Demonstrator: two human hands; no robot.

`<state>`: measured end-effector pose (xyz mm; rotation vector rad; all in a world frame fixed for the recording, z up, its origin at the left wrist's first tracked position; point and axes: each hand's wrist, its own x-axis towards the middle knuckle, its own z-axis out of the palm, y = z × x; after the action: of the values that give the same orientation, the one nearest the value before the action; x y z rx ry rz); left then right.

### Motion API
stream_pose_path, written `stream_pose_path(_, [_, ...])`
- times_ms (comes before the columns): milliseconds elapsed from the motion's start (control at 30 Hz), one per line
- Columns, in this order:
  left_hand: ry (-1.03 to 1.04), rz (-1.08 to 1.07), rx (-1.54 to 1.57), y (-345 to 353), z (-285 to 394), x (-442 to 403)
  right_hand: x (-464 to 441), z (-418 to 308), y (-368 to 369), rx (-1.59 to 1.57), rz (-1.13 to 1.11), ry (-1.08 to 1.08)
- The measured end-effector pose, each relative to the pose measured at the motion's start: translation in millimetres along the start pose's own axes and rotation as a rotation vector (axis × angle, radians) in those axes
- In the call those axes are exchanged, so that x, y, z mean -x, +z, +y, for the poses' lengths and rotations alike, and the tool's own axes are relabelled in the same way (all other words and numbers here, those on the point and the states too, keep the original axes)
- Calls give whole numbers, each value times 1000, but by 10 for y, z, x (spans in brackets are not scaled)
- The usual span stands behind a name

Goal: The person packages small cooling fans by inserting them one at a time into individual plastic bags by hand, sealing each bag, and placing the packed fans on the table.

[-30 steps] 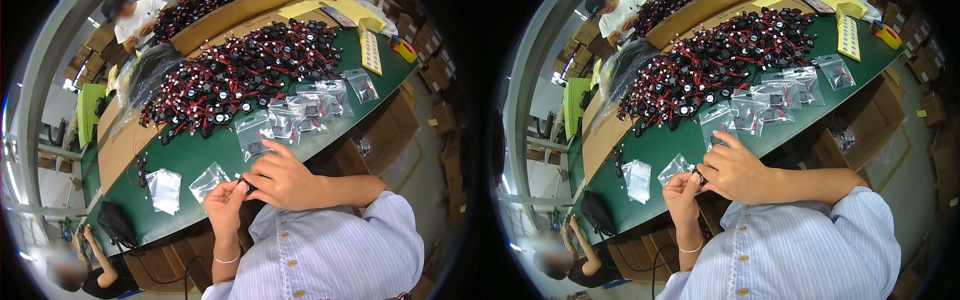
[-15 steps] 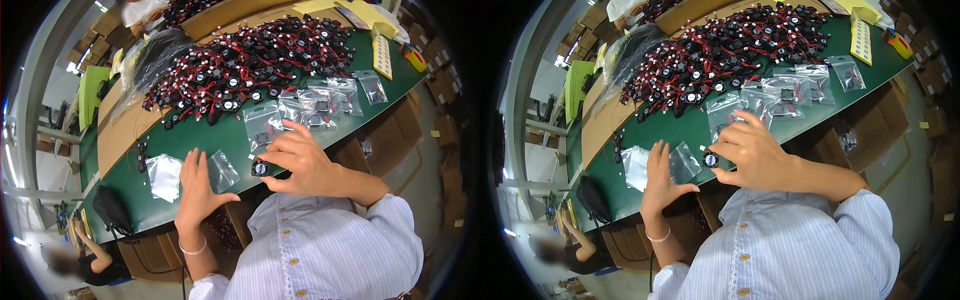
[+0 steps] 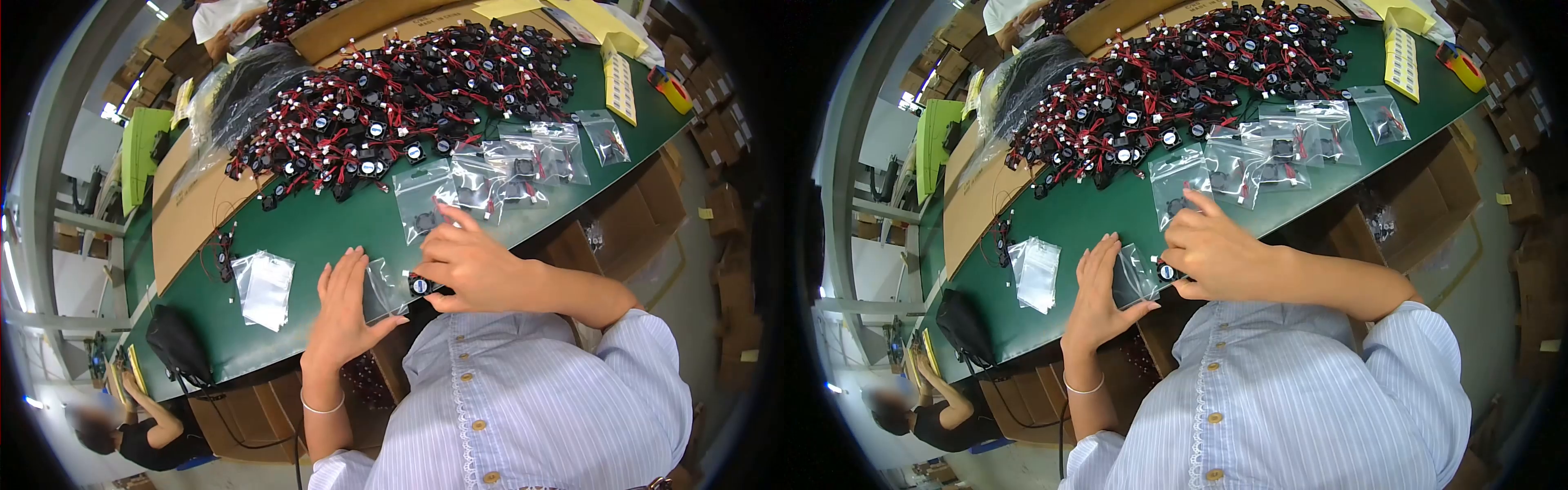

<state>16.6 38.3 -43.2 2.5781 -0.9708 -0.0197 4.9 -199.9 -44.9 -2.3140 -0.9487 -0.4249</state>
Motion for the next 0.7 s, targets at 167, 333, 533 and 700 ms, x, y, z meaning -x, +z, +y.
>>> stream_pose_path(167, [86, 47, 33, 71, -19, -26, -79, 1, 70, 109, -87, -101])
stream_pose_path(333, [128, 67, 48, 119, -48, -23, -148, -35, 120, 172, -77, -172])
stream_pose_path(533, [161, 60, 43, 127, -60, -12, -214, -61, 102, 91, -67, -138])
stream_pose_path(700, [175, 71, 59, 150, -76, -9, -185, -10, 136, 138, -152, -118])
